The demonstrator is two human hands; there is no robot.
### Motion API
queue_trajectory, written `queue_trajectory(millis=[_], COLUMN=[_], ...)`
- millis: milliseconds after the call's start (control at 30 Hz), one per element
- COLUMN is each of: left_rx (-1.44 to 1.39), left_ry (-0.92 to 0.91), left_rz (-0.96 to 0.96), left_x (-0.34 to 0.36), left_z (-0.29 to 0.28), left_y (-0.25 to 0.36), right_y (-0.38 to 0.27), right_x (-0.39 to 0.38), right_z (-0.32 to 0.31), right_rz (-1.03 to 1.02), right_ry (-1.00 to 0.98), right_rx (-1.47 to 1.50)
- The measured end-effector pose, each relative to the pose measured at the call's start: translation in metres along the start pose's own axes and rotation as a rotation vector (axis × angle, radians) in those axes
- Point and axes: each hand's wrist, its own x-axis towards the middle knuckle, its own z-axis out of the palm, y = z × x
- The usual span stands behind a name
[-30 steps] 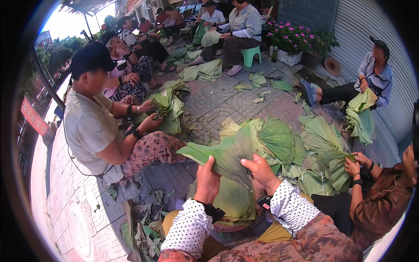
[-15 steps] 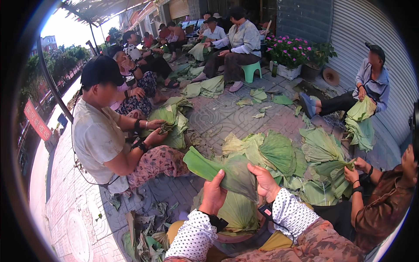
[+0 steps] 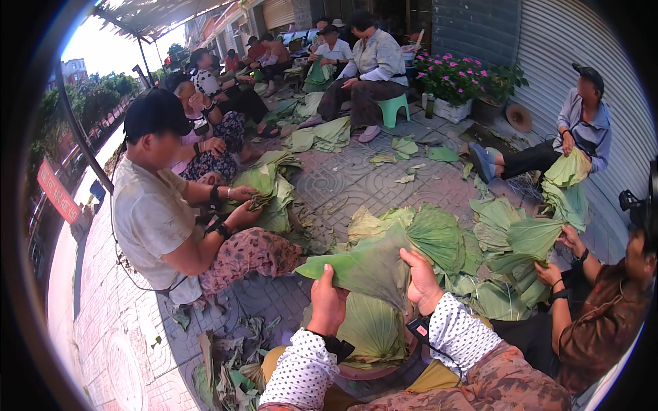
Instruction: The person folds and rolls large green leaves by hand while sitting on the ground. They take individual leaves, fold the edges inward to create a pouch or cone shape, and stack them.
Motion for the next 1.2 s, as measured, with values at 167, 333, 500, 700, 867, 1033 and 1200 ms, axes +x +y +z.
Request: queue_trajectory(millis=[167, 333, 500, 700, 867, 1033, 1200], left_rx=[-0.019, -0.047, -0.035, -0.060, -0.072, -0.055, -0.080], left_ry=[-0.002, -0.023, 0.002, -0.007, -0.010, 0.006, -0.010], left_rz=[-0.005, -0.015, -0.017, 0.005, 0.017, 0.013, 0.018], left_x=[0.001, -0.002, -0.003, -0.007, -0.003, -0.001, -0.009], left_z=[0.002, 0.004, -0.002, -0.003, -0.009, -0.010, -0.006], left_y=[0.001, 0.004, 0.003, 0.009, 0.010, 0.010, 0.014], right_y=[-0.008, -0.005, 0.004, 0.002, 0.003, 0.004, 0.002], right_x=[-0.007, -0.004, -0.005, -0.009, -0.010, -0.008, -0.014], right_z=[0.007, 0.001, -0.002, 0.004, 0.006, 0.007, 0.011], right_rz=[0.144, 0.220, 0.110, -0.012, -0.023, -0.024, -0.012], right_ry=[-0.072, -0.092, -0.078, -0.059, -0.059, -0.026, -0.042], right_rx=[0.121, 0.107, 0.032, 0.051, 0.046, 0.039, 0.020])
